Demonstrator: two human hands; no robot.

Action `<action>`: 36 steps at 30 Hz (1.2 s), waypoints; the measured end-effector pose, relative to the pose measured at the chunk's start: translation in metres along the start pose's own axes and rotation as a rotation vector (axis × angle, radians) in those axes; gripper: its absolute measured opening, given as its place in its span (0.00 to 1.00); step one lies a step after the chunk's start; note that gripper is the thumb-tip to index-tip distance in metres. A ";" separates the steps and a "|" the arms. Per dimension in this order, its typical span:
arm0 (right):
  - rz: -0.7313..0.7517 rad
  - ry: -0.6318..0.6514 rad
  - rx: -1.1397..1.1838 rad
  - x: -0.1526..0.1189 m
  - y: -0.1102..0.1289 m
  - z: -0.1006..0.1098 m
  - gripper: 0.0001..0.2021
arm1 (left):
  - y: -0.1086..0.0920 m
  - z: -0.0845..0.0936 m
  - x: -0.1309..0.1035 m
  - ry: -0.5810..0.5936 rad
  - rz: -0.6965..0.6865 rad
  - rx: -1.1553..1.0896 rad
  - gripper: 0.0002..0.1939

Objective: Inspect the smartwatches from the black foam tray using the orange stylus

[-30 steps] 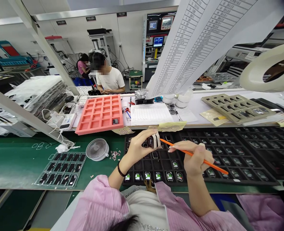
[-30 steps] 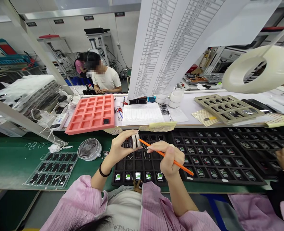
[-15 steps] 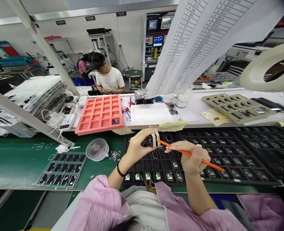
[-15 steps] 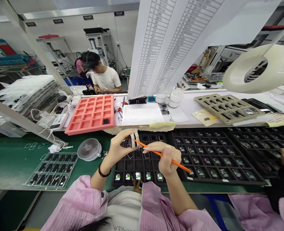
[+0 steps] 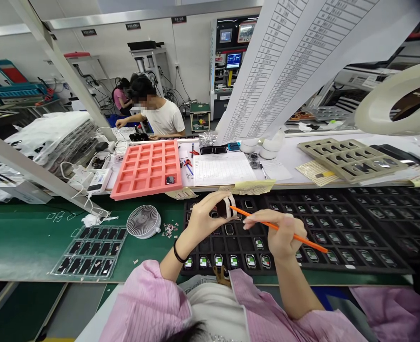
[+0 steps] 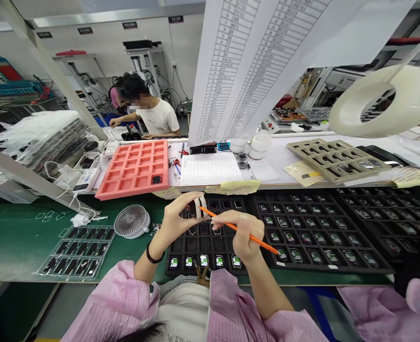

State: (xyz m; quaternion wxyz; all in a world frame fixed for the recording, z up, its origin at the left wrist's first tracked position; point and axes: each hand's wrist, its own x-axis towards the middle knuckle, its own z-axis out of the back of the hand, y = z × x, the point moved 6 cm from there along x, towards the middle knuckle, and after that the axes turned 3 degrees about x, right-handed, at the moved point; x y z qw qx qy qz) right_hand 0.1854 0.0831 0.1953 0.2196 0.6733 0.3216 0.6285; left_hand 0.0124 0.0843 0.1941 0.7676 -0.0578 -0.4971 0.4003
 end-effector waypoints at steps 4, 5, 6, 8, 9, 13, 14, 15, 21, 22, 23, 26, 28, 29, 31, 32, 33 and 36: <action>-0.075 -0.113 0.056 0.003 -0.005 0.007 0.24 | -0.001 0.000 0.001 0.035 0.045 0.072 0.22; -0.126 -0.141 0.048 0.003 -0.010 0.006 0.20 | -0.001 -0.001 0.001 0.037 0.051 0.102 0.21; -0.201 -0.142 0.048 0.002 -0.017 0.003 0.16 | 0.000 -0.002 0.001 0.040 0.058 0.133 0.21; -0.371 -0.093 0.061 -0.003 -0.034 -0.009 0.12 | 0.001 -0.006 0.001 0.053 0.078 0.182 0.20; -0.443 -0.064 0.065 -0.006 -0.042 -0.015 0.14 | 0.001 -0.008 0.000 0.065 0.084 0.194 0.19; -0.596 -0.039 0.097 -0.013 -0.058 -0.027 0.24 | 0.001 -0.014 -0.002 0.110 0.132 0.130 0.20; -0.623 -0.048 0.124 -0.013 -0.059 -0.027 0.24 | 0.001 -0.013 -0.002 0.125 0.165 0.082 0.22; -0.646 -0.059 0.153 -0.013 -0.059 -0.027 0.24 | 0.002 -0.013 -0.002 0.142 0.203 0.025 0.23; -0.654 -0.084 0.212 -0.008 -0.053 -0.021 0.25 | 0.000 -0.006 -0.003 0.146 0.289 -0.236 0.26; -0.644 -0.083 0.221 -0.008 -0.053 -0.021 0.25 | 0.000 -0.006 -0.003 0.139 0.286 -0.250 0.25; -0.636 -0.082 0.231 -0.009 -0.053 -0.021 0.24 | 0.000 -0.006 -0.003 0.134 0.282 -0.260 0.25; -0.625 -0.081 0.242 -0.011 -0.053 -0.019 0.24 | 0.000 -0.008 -0.003 0.134 0.274 -0.275 0.24; -0.631 -0.077 0.245 -0.012 -0.053 -0.018 0.23 | 0.000 -0.009 -0.003 0.134 0.277 -0.271 0.24; -0.638 -0.069 0.251 -0.013 -0.052 -0.018 0.22 | 0.001 -0.009 -0.003 0.129 0.281 -0.265 0.24; -0.659 -0.039 0.272 -0.014 -0.052 -0.019 0.19 | 0.002 -0.008 -0.003 0.120 0.296 -0.260 0.24; -0.669 -0.018 0.284 -0.014 -0.052 -0.019 0.18 | 0.004 -0.008 -0.003 0.116 0.311 -0.271 0.24; -0.677 -0.001 0.293 -0.014 -0.052 -0.020 0.17 | 0.005 -0.008 -0.003 0.113 0.332 -0.297 0.24; -0.686 0.000 0.293 -0.013 -0.051 -0.018 0.20 | 0.014 -0.009 -0.005 0.076 0.434 -0.448 0.25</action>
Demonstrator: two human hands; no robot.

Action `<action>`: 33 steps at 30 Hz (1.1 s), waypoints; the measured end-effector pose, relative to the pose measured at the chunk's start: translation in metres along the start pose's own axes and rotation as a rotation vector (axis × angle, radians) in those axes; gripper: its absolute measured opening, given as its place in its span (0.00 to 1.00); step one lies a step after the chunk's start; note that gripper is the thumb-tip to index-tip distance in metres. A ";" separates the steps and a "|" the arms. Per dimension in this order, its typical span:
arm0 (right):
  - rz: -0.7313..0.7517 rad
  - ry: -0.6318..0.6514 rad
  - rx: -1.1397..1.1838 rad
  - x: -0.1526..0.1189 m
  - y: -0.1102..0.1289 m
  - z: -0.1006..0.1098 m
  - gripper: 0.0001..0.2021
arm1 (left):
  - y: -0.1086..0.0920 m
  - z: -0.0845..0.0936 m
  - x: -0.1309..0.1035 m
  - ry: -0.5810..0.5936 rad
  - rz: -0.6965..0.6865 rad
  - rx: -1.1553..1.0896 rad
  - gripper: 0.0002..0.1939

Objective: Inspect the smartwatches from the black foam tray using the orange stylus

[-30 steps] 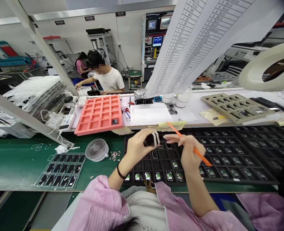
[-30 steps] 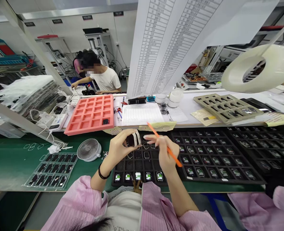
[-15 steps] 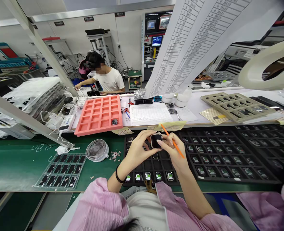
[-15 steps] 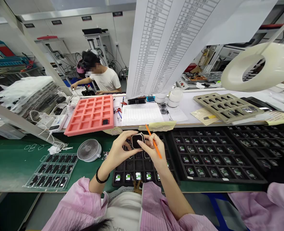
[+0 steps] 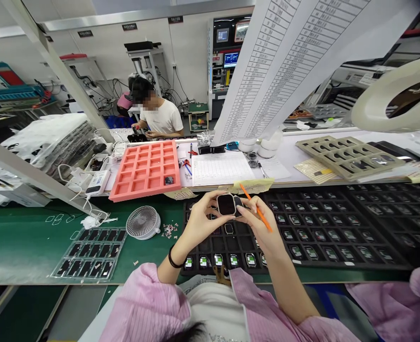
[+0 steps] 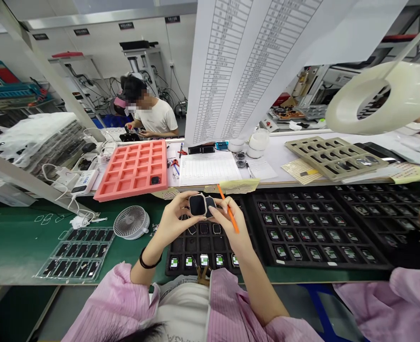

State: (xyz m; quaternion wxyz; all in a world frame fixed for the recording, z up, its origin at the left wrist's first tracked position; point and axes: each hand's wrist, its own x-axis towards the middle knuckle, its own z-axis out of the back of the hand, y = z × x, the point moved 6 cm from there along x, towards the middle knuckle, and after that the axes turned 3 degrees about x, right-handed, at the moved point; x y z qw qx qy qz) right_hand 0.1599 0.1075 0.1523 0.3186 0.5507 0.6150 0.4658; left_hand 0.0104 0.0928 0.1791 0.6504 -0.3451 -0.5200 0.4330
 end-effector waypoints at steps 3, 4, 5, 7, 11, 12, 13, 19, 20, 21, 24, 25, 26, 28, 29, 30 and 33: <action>0.021 -0.034 -0.032 -0.001 0.002 0.003 0.21 | 0.011 0.005 0.002 -0.044 0.114 -0.178 0.27; 0.027 -0.039 -0.047 -0.002 0.003 0.004 0.21 | 0.014 0.007 0.002 -0.049 0.148 -0.217 0.27; 0.032 -0.042 -0.059 -0.002 0.003 0.004 0.21 | 0.017 0.008 0.003 -0.047 0.175 -0.244 0.28; 0.038 -0.045 -0.071 -0.003 0.004 0.003 0.21 | 0.019 0.009 0.004 -0.044 0.202 -0.267 0.28; 0.084 -0.035 -0.047 -0.002 0.005 0.002 0.21 | 0.023 0.008 0.005 -0.027 0.217 -0.248 0.32; 0.106 -0.035 -0.040 -0.001 0.005 0.003 0.21 | 0.023 0.008 0.005 -0.023 0.215 -0.243 0.32; 0.129 -0.039 -0.037 0.000 0.005 0.004 0.22 | 0.024 0.007 0.005 -0.024 0.204 -0.237 0.31; 0.254 -0.053 -0.015 0.001 0.009 0.011 0.23 | 0.008 0.005 0.000 -0.072 -0.048 -0.032 0.21; 0.275 -0.054 -0.014 0.000 0.011 0.012 0.24 | 0.003 0.004 -0.001 -0.067 -0.100 0.006 0.19; 0.296 -0.059 -0.019 0.000 0.013 0.014 0.24 | -0.002 0.002 -0.002 -0.059 -0.150 0.037 0.17; 0.315 -0.091 -0.083 0.002 0.013 0.029 0.24 | -0.003 -0.004 0.001 -0.041 -0.213 0.096 0.16; 0.303 -0.115 -0.122 0.005 0.008 0.040 0.24 | 0.005 -0.007 0.004 -0.044 -0.191 0.107 0.16; 0.279 -0.147 -0.172 0.009 0.000 0.055 0.24 | 0.017 -0.012 0.008 -0.047 -0.147 0.114 0.16; 0.227 -0.232 -0.316 0.017 -0.025 0.092 0.24 | 0.058 -0.028 0.013 -0.036 -0.008 0.118 0.15; 0.176 -0.267 -0.427 0.021 -0.042 0.112 0.25 | 0.085 -0.040 0.014 -0.004 0.082 0.108 0.15; 0.106 -0.287 -0.559 0.024 -0.063 0.132 0.26 | 0.115 -0.055 0.013 0.040 0.186 0.094 0.15; 0.002 -0.350 -0.696 0.025 -0.123 0.184 0.27 | 0.203 -0.103 -0.003 0.137 0.472 0.114 0.13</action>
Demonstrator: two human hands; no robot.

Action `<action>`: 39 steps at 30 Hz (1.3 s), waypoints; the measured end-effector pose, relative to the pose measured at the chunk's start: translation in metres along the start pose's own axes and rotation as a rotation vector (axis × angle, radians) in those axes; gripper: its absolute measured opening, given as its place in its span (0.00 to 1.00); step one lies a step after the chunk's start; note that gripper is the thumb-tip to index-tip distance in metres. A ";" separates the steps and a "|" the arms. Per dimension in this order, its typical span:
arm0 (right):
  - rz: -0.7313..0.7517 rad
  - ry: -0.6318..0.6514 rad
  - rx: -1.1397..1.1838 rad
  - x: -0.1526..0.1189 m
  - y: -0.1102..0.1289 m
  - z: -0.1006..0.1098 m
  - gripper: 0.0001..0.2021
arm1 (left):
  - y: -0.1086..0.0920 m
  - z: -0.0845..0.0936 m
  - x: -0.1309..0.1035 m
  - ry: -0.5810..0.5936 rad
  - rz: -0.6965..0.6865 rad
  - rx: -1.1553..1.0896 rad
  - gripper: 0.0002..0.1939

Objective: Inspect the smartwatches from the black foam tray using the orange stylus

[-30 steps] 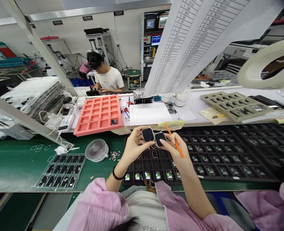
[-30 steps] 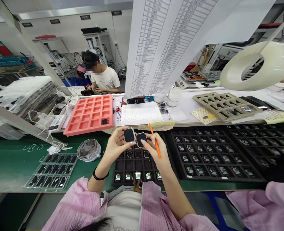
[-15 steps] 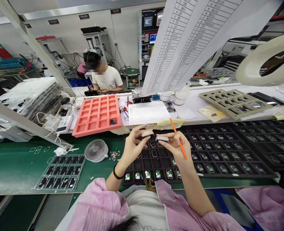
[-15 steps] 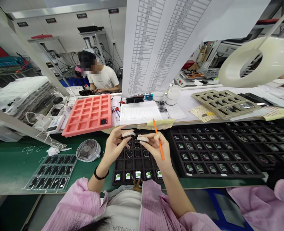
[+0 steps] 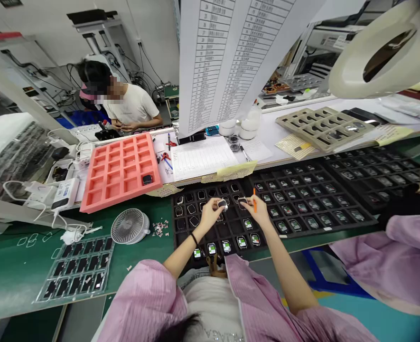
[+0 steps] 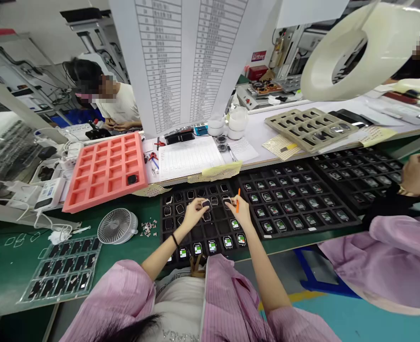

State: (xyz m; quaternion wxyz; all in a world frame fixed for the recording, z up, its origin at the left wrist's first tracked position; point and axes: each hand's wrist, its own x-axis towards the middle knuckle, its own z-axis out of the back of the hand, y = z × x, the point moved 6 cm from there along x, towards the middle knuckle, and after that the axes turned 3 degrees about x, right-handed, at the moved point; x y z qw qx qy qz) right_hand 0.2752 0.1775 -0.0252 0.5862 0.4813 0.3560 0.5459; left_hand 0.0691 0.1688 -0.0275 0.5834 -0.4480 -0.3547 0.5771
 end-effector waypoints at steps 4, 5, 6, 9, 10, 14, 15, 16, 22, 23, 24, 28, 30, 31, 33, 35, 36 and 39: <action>-0.068 -0.008 -0.145 0.000 -0.069 -0.012 0.26 | 0.062 -0.060 0.020 0.060 0.083 0.058 0.11; -0.078 -0.003 -0.178 0.000 -0.080 -0.016 0.25 | 0.071 -0.070 0.024 0.070 0.090 0.075 0.10; -0.087 0.003 -0.209 0.001 -0.088 -0.018 0.24 | 0.077 -0.079 0.027 0.080 0.092 0.093 0.10; -0.099 0.023 -0.296 0.002 -0.106 -0.021 0.21 | 0.085 -0.095 0.034 0.099 0.074 0.169 0.10; -0.097 0.031 -0.322 0.002 -0.110 -0.020 0.20 | 0.085 -0.096 0.035 0.099 0.060 0.200 0.10; -0.072 0.032 -0.429 -0.013 -0.113 -0.012 0.13 | 0.083 -0.081 0.025 0.088 0.007 0.332 0.15; -0.069 0.028 -0.457 -0.019 -0.112 -0.009 0.11 | 0.084 -0.071 0.018 0.092 0.003 0.363 0.16; -0.070 0.027 -0.484 -0.024 -0.112 -0.007 0.10 | 0.086 -0.058 0.009 0.098 0.005 0.394 0.16; -0.149 0.065 -0.625 -0.048 -0.121 -0.004 0.06 | 0.120 0.045 -0.070 0.125 0.172 0.610 0.09; -0.173 0.070 -0.647 -0.051 -0.124 -0.004 0.05 | 0.127 0.060 -0.085 0.129 0.216 0.650 0.08; -0.196 0.074 -0.669 -0.054 -0.126 -0.005 0.04 | 0.134 0.072 -0.100 0.141 0.258 0.687 0.08; -0.254 0.098 -0.723 -0.064 -0.128 -0.012 0.06 | 0.153 0.089 -0.145 0.157 0.373 0.796 0.19; -0.264 0.112 -0.724 -0.066 -0.127 -0.015 0.11 | 0.155 0.086 -0.157 0.154 0.377 0.832 0.23; -0.270 0.117 -0.720 -0.066 -0.126 -0.015 0.12 | 0.156 0.084 -0.160 0.153 0.374 0.849 0.23; -0.284 0.124 -0.705 -0.063 -0.125 -0.013 0.14 | 0.156 0.081 -0.165 0.159 0.369 0.879 0.22; -0.300 0.135 -0.682 -0.060 -0.125 -0.011 0.14 | 0.156 0.080 -0.167 0.169 0.361 0.902 0.21; -0.309 0.144 -0.667 -0.058 -0.125 -0.010 0.14 | 0.156 0.081 -0.168 0.174 0.356 0.911 0.21; -0.333 0.173 -0.607 -0.054 -0.127 -0.009 0.13 | 0.159 0.082 -0.167 0.189 0.340 0.927 0.21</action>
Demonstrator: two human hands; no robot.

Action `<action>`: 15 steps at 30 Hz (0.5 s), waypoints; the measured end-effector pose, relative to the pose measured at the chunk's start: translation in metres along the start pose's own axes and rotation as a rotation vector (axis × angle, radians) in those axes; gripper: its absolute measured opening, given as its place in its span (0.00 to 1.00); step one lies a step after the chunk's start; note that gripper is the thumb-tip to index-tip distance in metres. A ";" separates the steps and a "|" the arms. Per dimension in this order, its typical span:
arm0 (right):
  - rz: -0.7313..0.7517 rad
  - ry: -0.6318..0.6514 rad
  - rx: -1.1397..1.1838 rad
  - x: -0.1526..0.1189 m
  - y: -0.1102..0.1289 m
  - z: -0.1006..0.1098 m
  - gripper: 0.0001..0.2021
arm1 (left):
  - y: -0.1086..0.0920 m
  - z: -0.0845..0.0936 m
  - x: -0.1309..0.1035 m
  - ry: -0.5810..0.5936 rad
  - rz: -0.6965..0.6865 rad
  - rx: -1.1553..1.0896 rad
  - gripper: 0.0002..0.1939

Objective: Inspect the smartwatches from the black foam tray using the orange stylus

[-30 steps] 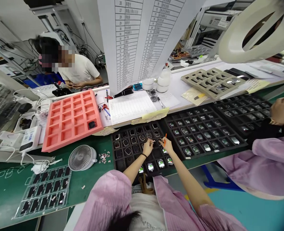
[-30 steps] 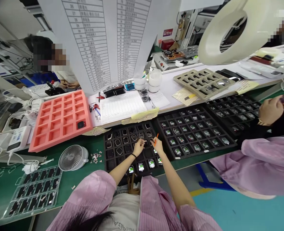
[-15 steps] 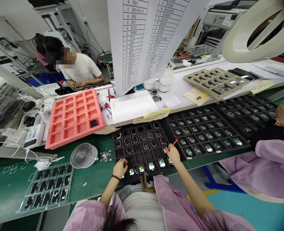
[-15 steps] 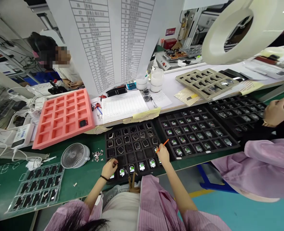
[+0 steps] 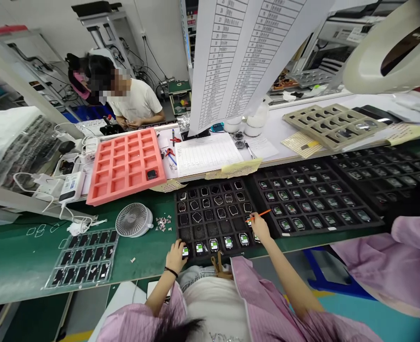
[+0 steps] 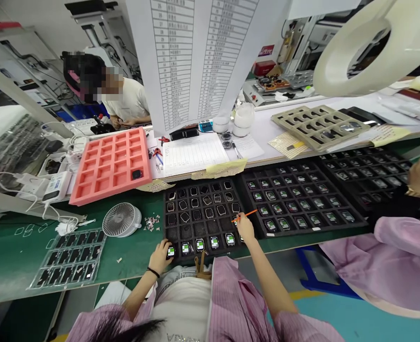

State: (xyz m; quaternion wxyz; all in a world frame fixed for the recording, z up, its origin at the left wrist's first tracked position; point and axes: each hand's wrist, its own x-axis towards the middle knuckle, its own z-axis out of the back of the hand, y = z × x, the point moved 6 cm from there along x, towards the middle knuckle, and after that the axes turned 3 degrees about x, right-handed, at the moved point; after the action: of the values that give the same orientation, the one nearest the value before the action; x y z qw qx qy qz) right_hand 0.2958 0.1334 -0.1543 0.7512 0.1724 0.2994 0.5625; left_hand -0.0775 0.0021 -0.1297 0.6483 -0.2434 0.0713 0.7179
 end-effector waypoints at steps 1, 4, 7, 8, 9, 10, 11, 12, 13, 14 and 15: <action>0.000 0.012 0.024 0.001 0.000 0.000 0.13 | 0.000 0.000 0.002 0.000 -0.006 0.001 0.21; 0.013 0.040 0.119 0.003 0.002 0.000 0.13 | 0.002 0.000 0.008 -0.009 -0.030 -0.026 0.22; 0.025 0.048 0.246 0.002 0.006 0.002 0.11 | 0.005 0.003 0.013 -0.029 -0.080 -0.096 0.21; 0.025 0.043 0.296 0.002 0.007 0.004 0.11 | 0.006 0.004 0.013 -0.041 -0.100 -0.126 0.21; 0.025 0.036 0.351 0.001 0.009 0.006 0.10 | 0.008 0.006 0.013 -0.056 -0.118 -0.155 0.20; 0.024 0.027 0.410 -0.001 0.011 0.008 0.10 | 0.010 0.008 0.012 -0.073 -0.135 -0.170 0.19; 0.024 0.019 0.474 -0.003 0.015 0.011 0.11 | 0.012 0.011 0.011 -0.097 -0.139 -0.207 0.18; 0.025 0.015 0.542 -0.005 0.019 0.014 0.13 | 0.013 0.015 0.010 -0.120 -0.128 -0.295 0.17; 0.029 0.014 0.611 -0.008 0.025 0.017 0.17 | 0.014 0.019 0.010 -0.134 -0.104 -0.445 0.16; 0.036 0.020 0.680 -0.012 0.034 0.021 0.21 | 0.014 0.023 0.010 -0.142 -0.070 -0.653 0.16; 0.047 0.031 0.744 -0.016 0.044 0.026 0.25 | 0.011 0.029 0.010 -0.137 -0.037 -0.900 0.17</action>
State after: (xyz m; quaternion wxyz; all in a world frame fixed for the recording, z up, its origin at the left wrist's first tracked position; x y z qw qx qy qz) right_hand 0.2765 0.1339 -0.1044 0.6192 0.4320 0.4908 0.4349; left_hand -0.0954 0.0211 -0.1114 0.4940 -0.4542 -0.2950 0.6802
